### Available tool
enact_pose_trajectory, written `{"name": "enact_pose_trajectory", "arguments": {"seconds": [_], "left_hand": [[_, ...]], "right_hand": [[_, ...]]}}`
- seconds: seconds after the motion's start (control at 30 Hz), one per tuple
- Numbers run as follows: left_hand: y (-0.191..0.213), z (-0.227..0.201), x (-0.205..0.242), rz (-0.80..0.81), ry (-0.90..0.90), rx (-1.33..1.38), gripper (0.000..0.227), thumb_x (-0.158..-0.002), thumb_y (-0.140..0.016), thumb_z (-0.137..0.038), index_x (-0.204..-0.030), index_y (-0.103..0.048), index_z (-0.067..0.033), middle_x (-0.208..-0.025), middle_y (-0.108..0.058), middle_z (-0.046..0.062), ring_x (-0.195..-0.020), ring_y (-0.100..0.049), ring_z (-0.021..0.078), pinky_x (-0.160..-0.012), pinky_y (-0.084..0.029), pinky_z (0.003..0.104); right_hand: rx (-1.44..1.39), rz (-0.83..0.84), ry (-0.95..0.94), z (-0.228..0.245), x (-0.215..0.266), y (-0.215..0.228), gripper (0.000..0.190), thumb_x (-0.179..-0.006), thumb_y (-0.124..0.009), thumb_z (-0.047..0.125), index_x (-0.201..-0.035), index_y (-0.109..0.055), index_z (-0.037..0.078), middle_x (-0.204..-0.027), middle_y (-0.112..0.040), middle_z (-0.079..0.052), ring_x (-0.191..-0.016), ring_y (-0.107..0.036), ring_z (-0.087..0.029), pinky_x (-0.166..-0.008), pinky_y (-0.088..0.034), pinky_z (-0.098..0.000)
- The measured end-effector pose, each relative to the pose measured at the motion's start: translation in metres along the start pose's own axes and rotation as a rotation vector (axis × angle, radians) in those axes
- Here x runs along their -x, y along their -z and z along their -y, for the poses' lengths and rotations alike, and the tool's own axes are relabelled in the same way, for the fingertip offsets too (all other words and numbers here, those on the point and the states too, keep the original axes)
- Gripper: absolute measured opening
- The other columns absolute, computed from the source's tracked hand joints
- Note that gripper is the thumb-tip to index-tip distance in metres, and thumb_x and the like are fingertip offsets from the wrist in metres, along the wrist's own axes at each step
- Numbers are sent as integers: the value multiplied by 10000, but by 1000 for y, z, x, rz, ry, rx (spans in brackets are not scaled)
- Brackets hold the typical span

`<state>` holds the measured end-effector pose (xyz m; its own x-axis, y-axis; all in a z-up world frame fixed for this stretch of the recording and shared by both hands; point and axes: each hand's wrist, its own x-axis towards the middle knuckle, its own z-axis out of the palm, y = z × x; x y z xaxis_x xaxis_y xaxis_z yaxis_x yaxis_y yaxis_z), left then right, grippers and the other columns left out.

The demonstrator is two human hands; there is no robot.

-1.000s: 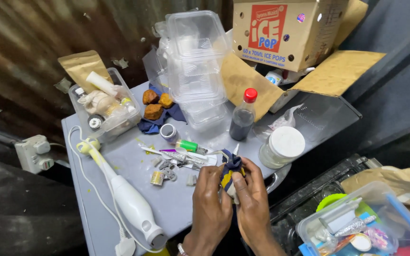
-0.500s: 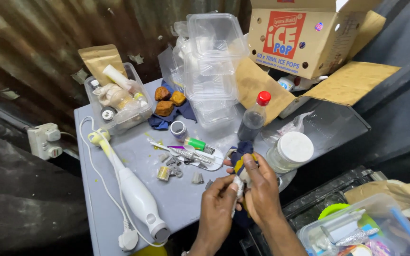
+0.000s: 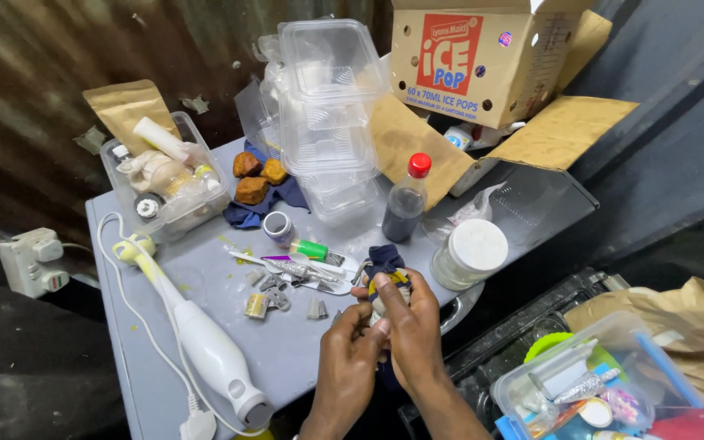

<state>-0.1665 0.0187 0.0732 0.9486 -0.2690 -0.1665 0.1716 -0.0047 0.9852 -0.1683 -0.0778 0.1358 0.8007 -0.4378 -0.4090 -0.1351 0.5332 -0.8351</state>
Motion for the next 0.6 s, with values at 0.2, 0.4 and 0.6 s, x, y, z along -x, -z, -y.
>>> {"name": "enact_pose_trajectory", "arguments": {"seconds": [0.2,0.4,0.6], "left_hand": [[6,20,8,150,273,410,288,-1031,-725,-30,-1248,-818,134,-986,-815,211,-753,-669,223,-613,-573,324],[15,37,-6,-2,146,745,536,-1050,-654,-58,-1577,-668,39,-1117,-711,209,-698,-664,262,-558,-595,364],[6,38,-7,-147,-7,545,463,-1034,-633,-103,-1461,-728,50,-1409,-809,237,-1308,-763,308,-1168,-567,405]], "right_hand": [[-266,35,179,-10,-60,32,301,-1026,-733,199,-1211,-709,-38,-1021,-793,-226,-934,-829,-428,-959,-679,-575],[-212,376,-48,-15,-23,47,467,-1051,-696,306,-1369,-626,-28,-971,-693,-229,-635,-627,-350,-413,-555,-502],[205,207,158,-54,-6,30,415,-1042,-698,325,-1321,-792,33,-1186,-833,-99,-1140,-753,-183,-1039,-578,-322]]}}
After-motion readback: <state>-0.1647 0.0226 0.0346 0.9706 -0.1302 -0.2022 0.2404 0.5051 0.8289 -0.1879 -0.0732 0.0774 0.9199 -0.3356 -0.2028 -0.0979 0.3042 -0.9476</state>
